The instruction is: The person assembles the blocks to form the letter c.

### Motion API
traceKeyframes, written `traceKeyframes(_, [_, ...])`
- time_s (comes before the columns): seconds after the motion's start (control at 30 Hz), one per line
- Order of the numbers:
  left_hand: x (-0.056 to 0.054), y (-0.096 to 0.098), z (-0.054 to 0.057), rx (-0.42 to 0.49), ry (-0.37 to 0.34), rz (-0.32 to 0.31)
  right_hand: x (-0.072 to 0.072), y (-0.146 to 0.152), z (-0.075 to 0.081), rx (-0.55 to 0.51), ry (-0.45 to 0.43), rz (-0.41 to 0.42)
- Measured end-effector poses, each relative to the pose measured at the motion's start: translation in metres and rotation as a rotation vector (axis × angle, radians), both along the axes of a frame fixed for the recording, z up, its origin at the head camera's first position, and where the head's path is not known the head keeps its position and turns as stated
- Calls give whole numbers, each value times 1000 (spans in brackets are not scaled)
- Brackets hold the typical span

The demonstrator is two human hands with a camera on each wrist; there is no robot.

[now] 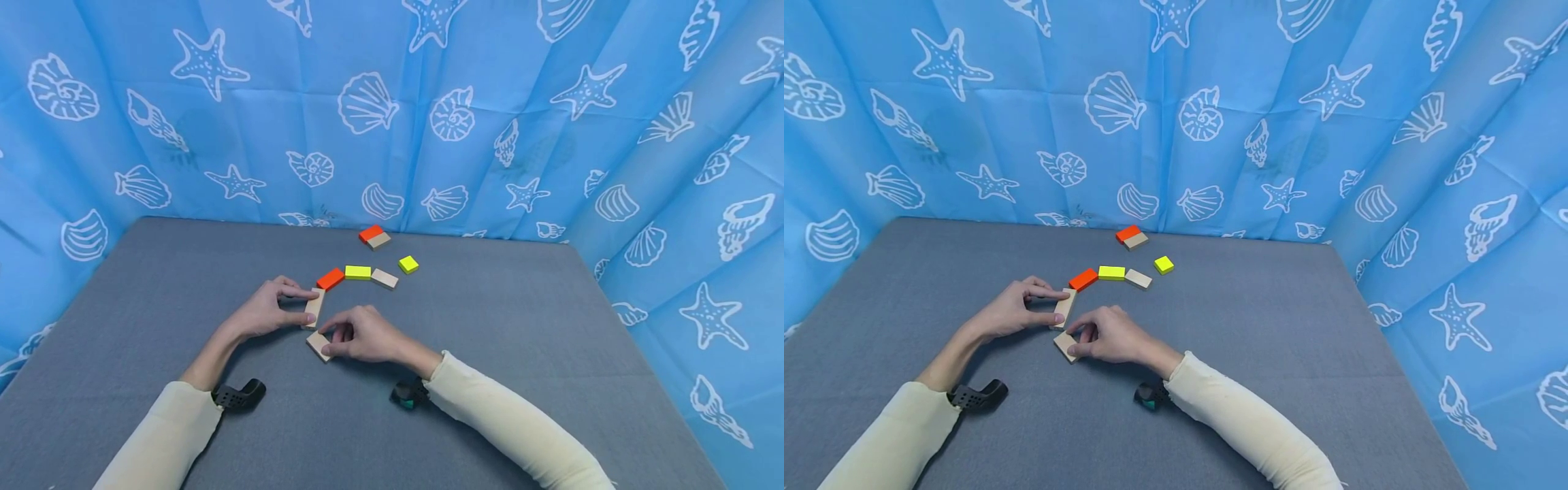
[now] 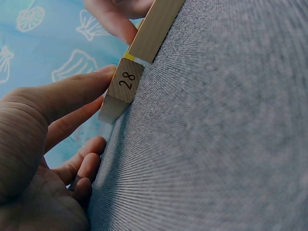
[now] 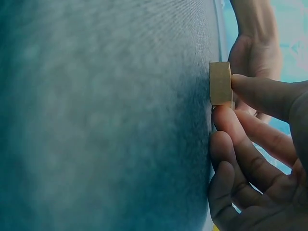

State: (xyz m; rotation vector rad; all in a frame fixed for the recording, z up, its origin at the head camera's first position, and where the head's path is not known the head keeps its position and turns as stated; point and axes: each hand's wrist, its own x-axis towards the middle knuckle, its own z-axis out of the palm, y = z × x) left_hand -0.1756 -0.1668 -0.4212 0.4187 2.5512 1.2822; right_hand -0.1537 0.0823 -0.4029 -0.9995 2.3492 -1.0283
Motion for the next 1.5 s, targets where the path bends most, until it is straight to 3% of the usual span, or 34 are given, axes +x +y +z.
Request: traceKeyframes(1.5, [-1, -1, -2, 13, 30, -8, 2, -10, 0, 21, -18, -60])
